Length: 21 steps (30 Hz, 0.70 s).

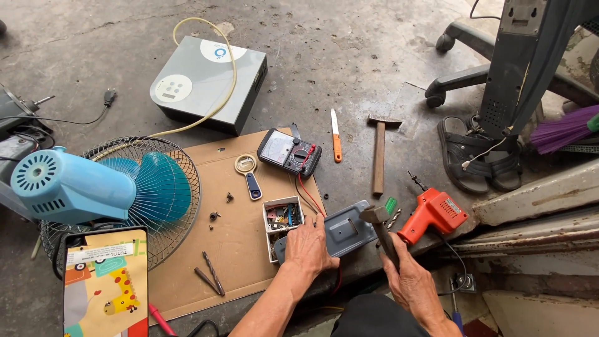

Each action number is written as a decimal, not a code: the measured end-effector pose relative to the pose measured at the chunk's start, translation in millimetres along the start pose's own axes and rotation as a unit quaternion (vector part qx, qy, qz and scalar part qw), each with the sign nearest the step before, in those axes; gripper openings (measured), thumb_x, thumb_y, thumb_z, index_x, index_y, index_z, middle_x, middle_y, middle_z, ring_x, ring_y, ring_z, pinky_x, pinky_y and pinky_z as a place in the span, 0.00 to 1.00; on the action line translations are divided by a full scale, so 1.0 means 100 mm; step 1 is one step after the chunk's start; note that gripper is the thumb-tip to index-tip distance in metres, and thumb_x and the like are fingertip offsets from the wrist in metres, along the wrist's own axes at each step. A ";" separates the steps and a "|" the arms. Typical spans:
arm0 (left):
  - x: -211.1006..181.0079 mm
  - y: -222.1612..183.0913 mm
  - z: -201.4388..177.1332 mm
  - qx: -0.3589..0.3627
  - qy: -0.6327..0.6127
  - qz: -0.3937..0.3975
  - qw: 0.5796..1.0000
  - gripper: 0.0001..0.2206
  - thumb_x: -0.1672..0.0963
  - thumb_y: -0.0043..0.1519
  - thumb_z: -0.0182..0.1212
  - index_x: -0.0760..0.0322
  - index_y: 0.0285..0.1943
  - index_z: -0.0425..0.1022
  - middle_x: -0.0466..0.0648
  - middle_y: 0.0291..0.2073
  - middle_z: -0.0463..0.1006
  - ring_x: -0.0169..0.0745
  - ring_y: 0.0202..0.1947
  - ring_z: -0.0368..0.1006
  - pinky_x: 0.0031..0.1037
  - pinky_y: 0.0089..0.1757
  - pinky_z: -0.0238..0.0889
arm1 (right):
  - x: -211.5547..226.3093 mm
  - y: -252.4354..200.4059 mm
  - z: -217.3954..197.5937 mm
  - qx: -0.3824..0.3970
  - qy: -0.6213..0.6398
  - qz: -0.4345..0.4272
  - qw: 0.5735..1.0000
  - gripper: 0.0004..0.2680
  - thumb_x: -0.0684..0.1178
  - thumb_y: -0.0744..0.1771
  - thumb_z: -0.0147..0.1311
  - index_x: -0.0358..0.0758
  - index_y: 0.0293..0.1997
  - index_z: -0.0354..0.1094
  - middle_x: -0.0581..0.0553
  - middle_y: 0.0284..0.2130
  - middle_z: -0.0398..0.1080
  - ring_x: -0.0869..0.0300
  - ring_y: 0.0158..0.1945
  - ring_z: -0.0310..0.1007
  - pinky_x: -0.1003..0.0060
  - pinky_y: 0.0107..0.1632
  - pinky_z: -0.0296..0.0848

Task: Assembling the plastic casing of an electronic device by aligning parts and tapping them into place with a hammer.

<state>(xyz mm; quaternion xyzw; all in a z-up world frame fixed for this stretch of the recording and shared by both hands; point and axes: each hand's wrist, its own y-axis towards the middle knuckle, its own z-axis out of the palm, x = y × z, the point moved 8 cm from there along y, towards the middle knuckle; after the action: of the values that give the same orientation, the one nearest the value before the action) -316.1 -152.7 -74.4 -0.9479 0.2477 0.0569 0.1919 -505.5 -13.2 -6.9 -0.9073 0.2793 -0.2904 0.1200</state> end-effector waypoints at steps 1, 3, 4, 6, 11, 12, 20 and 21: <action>0.01 0.00 -0.02 0.000 0.000 -0.003 1.000 0.59 0.34 0.47 0.83 0.65 0.80 0.57 0.56 0.55 0.73 0.57 0.47 0.79 0.44 0.42 0.76 | -0.01 0.01 -0.02 0.008 -0.007 0.014 1.000 0.24 0.60 0.71 0.50 0.78 0.79 0.50 0.49 0.61 0.79 0.37 0.59 0.81 0.47 0.56 0.76; -0.01 -0.02 -0.02 0.002 -0.002 -0.007 1.000 0.58 0.34 0.46 0.83 0.66 0.79 0.59 0.55 0.55 0.73 0.58 0.47 0.80 0.45 0.42 0.76 | 0.10 -0.07 -0.14 0.017 -0.017 0.029 0.999 0.24 0.60 0.70 0.52 0.79 0.78 0.52 0.38 0.54 0.82 0.34 0.58 0.82 0.46 0.57 0.76; -0.03 -0.04 -0.01 0.005 -0.002 -0.006 1.000 0.57 0.34 0.46 0.83 0.65 0.77 0.60 0.55 0.54 0.73 0.57 0.47 0.80 0.45 0.41 0.75 | 0.17 -0.16 -0.24 0.020 0.005 0.059 0.998 0.23 0.60 0.71 0.51 0.77 0.77 0.54 0.36 0.47 0.82 0.36 0.52 0.81 0.52 0.56 0.73; 0.03 -0.01 -0.05 0.000 0.000 -0.012 1.000 0.55 0.35 0.46 0.84 0.64 0.74 0.62 0.55 0.54 0.73 0.57 0.46 0.80 0.44 0.40 0.75 | 0.27 -0.20 -0.26 0.021 0.029 0.080 0.996 0.22 0.59 0.71 0.51 0.74 0.77 0.56 0.34 0.41 0.82 0.38 0.47 0.81 0.58 0.55 0.71; 0.02 0.00 -0.01 -0.003 0.003 -0.010 1.000 0.54 0.34 0.45 0.85 0.61 0.72 0.62 0.55 0.52 0.74 0.52 0.42 0.80 0.41 0.38 0.75 | -0.18 0.04 0.11 -0.048 0.024 0.020 0.998 0.25 0.61 0.69 0.56 0.79 0.79 0.54 0.47 0.53 0.83 0.42 0.56 0.85 0.55 0.55 0.77; 0.00 -0.01 -0.02 -0.004 0.003 -0.009 1.000 0.54 0.34 0.45 0.85 0.61 0.72 0.62 0.55 0.52 0.74 0.52 0.42 0.80 0.41 0.38 0.75 | -0.15 0.02 0.05 -0.049 0.024 0.021 0.998 0.25 0.61 0.69 0.56 0.79 0.79 0.54 0.47 0.53 0.83 0.42 0.56 0.85 0.55 0.55 0.77; 0.01 0.00 -0.03 0.001 0.004 -0.015 1.000 0.52 0.35 0.45 0.87 0.61 0.68 0.63 0.55 0.50 0.74 0.48 0.38 0.79 0.39 0.35 0.73 | 0.40 -0.32 -0.45 -0.060 0.079 0.038 0.994 0.24 0.58 0.71 0.55 0.72 0.79 0.56 0.37 0.43 0.85 0.38 0.48 0.83 0.51 0.54 0.74; 0.00 -0.01 -0.05 0.000 0.004 -0.014 1.000 0.52 0.35 0.45 0.87 0.61 0.68 0.63 0.55 0.50 0.74 0.48 0.38 0.79 0.39 0.35 0.73 | 0.24 -0.23 -0.34 -0.063 0.079 0.039 0.994 0.24 0.58 0.71 0.55 0.72 0.79 0.56 0.37 0.43 0.85 0.38 0.48 0.83 0.51 0.54 0.74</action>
<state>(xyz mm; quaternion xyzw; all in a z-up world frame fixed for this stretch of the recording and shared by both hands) -315.4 -154.2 -70.1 -0.9515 0.2356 0.0504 0.1915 -499.0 -10.6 40.0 -0.8758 0.3403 -0.3383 0.0516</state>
